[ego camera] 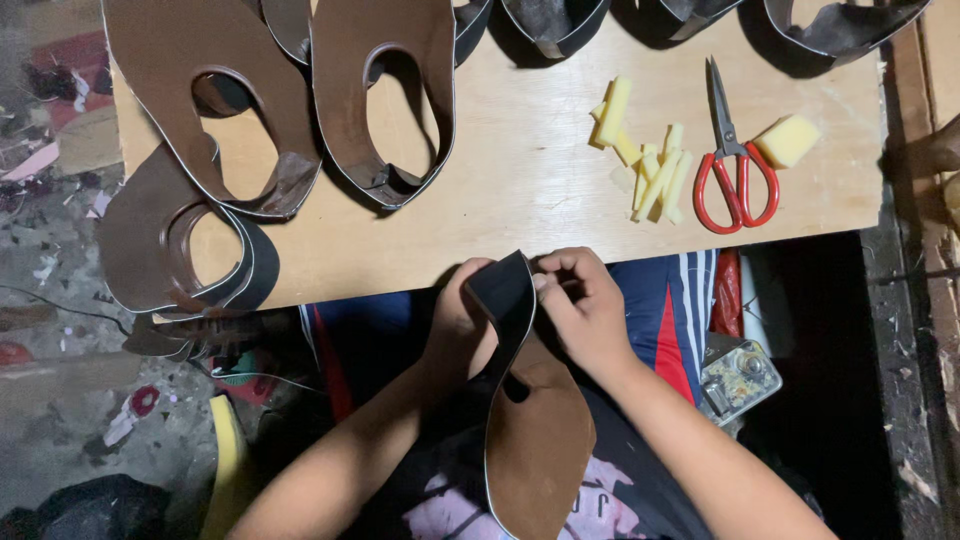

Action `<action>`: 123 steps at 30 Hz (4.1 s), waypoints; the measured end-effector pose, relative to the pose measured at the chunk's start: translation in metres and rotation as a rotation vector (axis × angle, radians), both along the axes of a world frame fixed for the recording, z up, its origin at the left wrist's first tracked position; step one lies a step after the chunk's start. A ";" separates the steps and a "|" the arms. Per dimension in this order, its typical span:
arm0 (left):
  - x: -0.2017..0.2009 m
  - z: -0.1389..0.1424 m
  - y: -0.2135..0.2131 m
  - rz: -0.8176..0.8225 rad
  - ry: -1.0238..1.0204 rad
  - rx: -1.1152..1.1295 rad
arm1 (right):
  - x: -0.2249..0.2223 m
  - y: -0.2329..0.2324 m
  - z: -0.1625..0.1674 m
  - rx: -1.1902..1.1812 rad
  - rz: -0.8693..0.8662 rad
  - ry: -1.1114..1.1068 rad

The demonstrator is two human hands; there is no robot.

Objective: The person works at a bench covered with brown shoe upper pieces, folding and pressing the edges of an upper over a black sole piece by hand. They occasionally pick up yellow foam strips, trim them with red-handled scissors, and tuck the foam inside the upper before setting the finished piece aside and taking the next one.

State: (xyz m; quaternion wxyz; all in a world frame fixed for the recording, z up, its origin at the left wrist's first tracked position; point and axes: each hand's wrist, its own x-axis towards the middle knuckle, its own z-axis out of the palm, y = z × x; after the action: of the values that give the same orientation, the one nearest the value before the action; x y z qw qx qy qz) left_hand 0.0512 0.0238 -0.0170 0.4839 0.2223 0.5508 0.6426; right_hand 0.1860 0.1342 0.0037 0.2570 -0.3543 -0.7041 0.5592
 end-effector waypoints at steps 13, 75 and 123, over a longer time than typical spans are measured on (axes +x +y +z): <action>0.000 0.008 -0.002 -0.007 -0.075 -0.076 | 0.001 0.003 0.016 0.288 0.105 -0.099; -0.040 0.018 0.015 -0.175 -0.216 0.111 | 0.006 0.022 -0.019 -0.414 -0.033 0.028; -0.012 0.053 0.005 0.028 0.218 0.170 | -0.027 0.025 0.048 0.118 0.178 -0.342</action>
State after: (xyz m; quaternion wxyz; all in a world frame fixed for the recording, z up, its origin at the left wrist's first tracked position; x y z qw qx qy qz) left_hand 0.0390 0.0287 0.0358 0.3919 0.3232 0.5467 0.6656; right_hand 0.1588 0.1591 0.0513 0.1038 -0.3648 -0.7975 0.4692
